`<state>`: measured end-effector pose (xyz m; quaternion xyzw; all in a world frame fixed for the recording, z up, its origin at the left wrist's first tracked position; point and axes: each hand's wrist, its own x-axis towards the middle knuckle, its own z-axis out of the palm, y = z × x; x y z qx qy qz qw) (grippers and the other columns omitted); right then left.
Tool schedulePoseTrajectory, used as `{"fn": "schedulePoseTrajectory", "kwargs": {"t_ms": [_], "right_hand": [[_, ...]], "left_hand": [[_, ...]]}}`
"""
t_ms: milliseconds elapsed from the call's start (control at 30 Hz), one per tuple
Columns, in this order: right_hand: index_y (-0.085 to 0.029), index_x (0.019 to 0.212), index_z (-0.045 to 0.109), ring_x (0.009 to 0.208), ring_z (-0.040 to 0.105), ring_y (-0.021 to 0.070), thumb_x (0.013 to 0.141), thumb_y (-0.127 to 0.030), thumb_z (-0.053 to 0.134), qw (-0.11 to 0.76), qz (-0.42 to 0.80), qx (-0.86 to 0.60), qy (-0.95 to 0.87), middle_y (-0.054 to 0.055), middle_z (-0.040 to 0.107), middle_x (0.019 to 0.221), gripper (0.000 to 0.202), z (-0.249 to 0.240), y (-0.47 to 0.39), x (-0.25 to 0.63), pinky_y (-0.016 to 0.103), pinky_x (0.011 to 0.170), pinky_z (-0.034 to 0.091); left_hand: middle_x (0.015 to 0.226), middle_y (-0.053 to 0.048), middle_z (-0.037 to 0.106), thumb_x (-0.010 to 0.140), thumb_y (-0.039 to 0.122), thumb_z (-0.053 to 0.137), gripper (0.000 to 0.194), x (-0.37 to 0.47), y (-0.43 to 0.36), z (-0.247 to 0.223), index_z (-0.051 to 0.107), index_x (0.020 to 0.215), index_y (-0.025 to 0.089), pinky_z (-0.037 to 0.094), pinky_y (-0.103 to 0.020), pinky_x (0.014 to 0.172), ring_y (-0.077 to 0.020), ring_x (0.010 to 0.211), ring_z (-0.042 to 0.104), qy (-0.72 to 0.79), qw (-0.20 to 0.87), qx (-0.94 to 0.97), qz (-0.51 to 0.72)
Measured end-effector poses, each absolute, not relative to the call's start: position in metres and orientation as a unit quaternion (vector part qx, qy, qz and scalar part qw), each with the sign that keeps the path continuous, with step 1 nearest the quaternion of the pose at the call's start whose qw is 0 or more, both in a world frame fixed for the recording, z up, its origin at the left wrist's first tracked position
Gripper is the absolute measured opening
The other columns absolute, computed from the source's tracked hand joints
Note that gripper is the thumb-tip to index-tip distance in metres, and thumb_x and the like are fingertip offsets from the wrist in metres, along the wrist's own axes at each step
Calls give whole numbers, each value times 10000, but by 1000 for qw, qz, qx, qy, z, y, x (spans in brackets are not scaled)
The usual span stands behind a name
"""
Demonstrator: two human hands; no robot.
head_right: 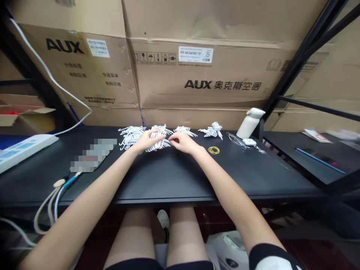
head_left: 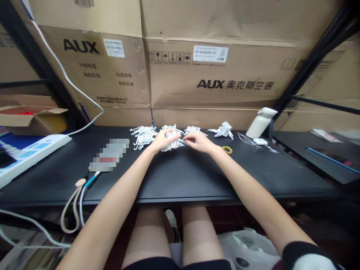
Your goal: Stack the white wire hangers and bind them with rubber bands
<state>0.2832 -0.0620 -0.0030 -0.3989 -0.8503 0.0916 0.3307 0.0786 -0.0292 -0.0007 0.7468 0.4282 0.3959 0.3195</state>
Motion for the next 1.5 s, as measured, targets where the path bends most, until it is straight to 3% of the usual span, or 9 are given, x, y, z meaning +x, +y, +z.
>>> {"fn": "schedulePoseTrajectory", "kwargs": {"t_ms": [100, 167, 233, 367, 567, 967, 1300, 1500], "right_hand": [[-143, 780, 698, 687, 587, 153, 798, -216, 560, 356, 166, -405, -825, 51, 690, 768, 158, 0, -64, 281, 276, 670, 448], [-140, 744, 684, 648, 573, 144, 788, -287, 598, 371, 238, -404, -802, 37, 666, 710, 175, 1, -64, 281, 273, 642, 450], [-143, 718, 666, 609, 555, 129, 774, -355, 629, 381, 315, -397, -773, 15, 627, 643, 222, 1, -64, 281, 270, 625, 459], [-147, 719, 652, 596, 557, 120, 735, -455, 671, 389, 404, -401, -724, 2, 594, 611, 309, 0, -63, 280, 263, 595, 500], [-144, 720, 641, 546, 566, 116, 739, -504, 657, 393, 389, -415, -723, 3, 581, 595, 361, -1, -63, 276, 233, 486, 489], [-140, 740, 648, 455, 577, 109, 739, -452, 675, 398, 422, -409, -704, -25, 583, 527, 314, -2, -64, 276, 225, 471, 475], [-136, 737, 666, 539, 664, 152, 770, -541, 628, 304, 512, -405, -694, 63, 720, 683, 409, 3, -73, 273, 230, 491, 514], [-129, 785, 722, 559, 676, 154, 785, -511, 625, 237, 529, -385, -719, 67, 738, 734, 394, 8, -75, 279, 230, 508, 518]], "left_hand": [[1021, -114, 695, 679, 540, 728, 546, 80, -33, 1, 647, 1054, 151, 555, -350, 724, -238, 841, 684, 423, 400, 720, 377], [929, -100, 696, 694, 557, 712, 548, 82, -37, 3, 623, 1067, 166, 539, -311, 533, -216, 672, 684, 410, 462, 701, 356], [855, -82, 689, 710, 565, 697, 503, 83, -41, 5, 621, 1022, 177, 507, -280, 453, -214, 621, 681, 390, 490, 698, 347], [797, -68, 686, 723, 544, 696, 455, 84, -44, 8, 621, 982, 178, 490, -253, 435, -208, 621, 682, 372, 506, 698, 344], [762, -63, 685, 746, 515, 688, 420, 84, -42, 7, 621, 984, 176, 485, -242, 440, -202, 624, 680, 368, 515, 686, 359], [898, -74, 688, 736, 508, 698, 453, 83, -47, 10, 602, 1048, 193, 486, -238, 426, -217, 672, 698, 357, 550, 683, 323], [797, -44, 690, 731, 416, 720, 390, 84, -46, 10, 625, 1008, 158, 515, -244, 544, -157, 644, 663, 335, 539, 705, 315], [754, -56, 684, 725, 441, 722, 447, 84, -48, 11, 607, 1059, 167, 502, -270, 471, -196, 618, 669, 335, 572, 704, 255]]}}
